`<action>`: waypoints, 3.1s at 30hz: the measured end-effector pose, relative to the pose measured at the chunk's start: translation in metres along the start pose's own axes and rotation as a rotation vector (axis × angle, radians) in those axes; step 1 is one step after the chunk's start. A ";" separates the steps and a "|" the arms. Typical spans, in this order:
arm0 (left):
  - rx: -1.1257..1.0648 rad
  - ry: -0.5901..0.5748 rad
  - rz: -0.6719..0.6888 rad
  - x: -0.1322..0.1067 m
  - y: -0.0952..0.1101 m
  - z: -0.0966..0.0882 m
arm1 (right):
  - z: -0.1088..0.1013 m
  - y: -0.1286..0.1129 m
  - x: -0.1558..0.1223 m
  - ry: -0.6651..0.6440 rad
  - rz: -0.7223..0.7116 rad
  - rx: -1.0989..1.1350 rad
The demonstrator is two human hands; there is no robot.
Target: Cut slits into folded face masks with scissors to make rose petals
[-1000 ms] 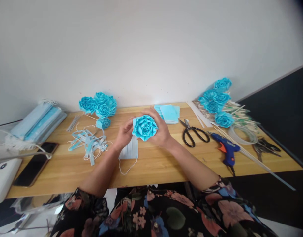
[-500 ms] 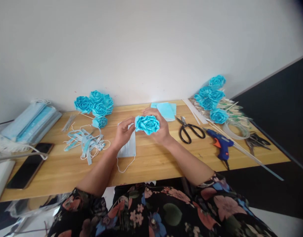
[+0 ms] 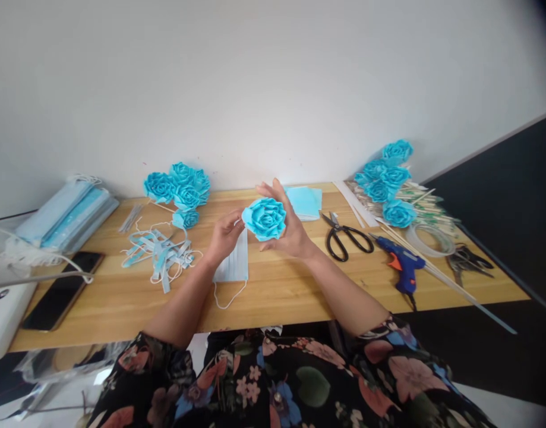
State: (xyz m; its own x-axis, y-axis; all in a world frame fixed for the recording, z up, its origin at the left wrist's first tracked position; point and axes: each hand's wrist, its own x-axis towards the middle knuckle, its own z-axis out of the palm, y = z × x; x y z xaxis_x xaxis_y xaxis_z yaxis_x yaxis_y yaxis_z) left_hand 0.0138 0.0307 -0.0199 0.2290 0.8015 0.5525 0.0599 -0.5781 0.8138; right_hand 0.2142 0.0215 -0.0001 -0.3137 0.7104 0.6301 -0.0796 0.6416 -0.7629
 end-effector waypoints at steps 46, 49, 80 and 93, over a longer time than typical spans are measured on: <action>0.114 0.167 -0.072 0.011 0.045 0.023 | -0.011 0.003 0.008 0.398 0.181 -0.075; 0.085 0.173 -0.139 0.014 0.051 0.030 | -0.010 0.003 0.007 0.373 0.154 -0.100; 1.055 0.217 0.093 0.103 0.069 -0.123 | -0.039 -0.017 -0.001 0.154 0.245 0.005; 1.246 0.038 -0.190 0.088 -0.018 -0.238 | -0.019 0.029 -0.041 0.041 0.563 0.072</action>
State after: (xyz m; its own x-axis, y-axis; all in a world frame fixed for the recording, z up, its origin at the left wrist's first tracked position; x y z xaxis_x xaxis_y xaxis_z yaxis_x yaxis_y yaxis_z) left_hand -0.1984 0.1482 0.0570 0.0891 0.8795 0.4674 0.9671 -0.1886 0.1705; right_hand 0.2425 0.0164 -0.0449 -0.2897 0.9486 0.1275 0.0249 0.1406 -0.9898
